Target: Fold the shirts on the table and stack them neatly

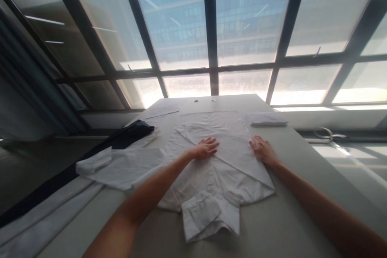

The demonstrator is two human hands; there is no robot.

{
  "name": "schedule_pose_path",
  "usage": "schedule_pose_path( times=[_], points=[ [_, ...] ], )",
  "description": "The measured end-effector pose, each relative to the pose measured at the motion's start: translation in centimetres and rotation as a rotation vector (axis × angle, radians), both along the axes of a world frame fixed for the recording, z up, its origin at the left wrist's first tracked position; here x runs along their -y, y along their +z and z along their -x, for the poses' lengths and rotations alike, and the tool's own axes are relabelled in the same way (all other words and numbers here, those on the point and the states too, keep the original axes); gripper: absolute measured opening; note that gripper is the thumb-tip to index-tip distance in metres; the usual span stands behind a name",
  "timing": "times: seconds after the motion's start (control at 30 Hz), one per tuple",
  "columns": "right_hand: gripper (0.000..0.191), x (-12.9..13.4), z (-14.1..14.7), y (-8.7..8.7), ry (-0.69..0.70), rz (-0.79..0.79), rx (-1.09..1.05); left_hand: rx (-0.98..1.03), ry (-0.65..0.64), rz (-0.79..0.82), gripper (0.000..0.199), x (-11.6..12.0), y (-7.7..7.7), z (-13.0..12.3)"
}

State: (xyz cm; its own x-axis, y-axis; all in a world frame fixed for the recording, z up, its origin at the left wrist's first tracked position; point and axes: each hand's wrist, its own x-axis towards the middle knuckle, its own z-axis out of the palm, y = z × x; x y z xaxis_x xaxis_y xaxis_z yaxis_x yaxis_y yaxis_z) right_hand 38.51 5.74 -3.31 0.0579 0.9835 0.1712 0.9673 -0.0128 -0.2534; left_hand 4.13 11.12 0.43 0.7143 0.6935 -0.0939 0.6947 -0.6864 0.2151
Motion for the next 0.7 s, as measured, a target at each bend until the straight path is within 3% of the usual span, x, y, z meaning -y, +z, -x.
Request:
schedule_pose_path(
  times=[0.23, 0.4, 0.47, 0.57, 0.63, 0.7],
  points=[
    [0.056, -0.1, -0.4, -1.2, 0.028, -0.102, 0.036, 0.022, -0.05, 0.067, 0.057, 9.6, 0.4, 6.4],
    [0.052, 1.2, 0.6, -0.2, 0.091, -0.226, 0.035, 0.053, -0.057, 0.028, 0.059, 14.4, 0.3, 9.9],
    [0.048, 2.8, 2.0, 0.7, 0.235, -0.277, 0.015, 0.071, -0.054, -0.009, 0.062, 15.7, 0.2, 10.6],
    [0.043, 6.9, 4.6, 2.4, 0.591, -0.271, -0.017, 0.074, -0.058, 0.003, 0.067, 17.0, 0.4, 11.0],
    [0.046, 10.1, 6.3, 3.5, 0.85, -0.177, -0.042, 0.079, -0.08, 0.049, 0.068, 17.7, 0.8, 11.1],
    [0.056, 13.2, 7.7, 4.6, 1.017, -0.043, -0.059, 0.11, -0.115, 0.114, 0.065, 18.5, 1.4, 11.2]
  ],
)
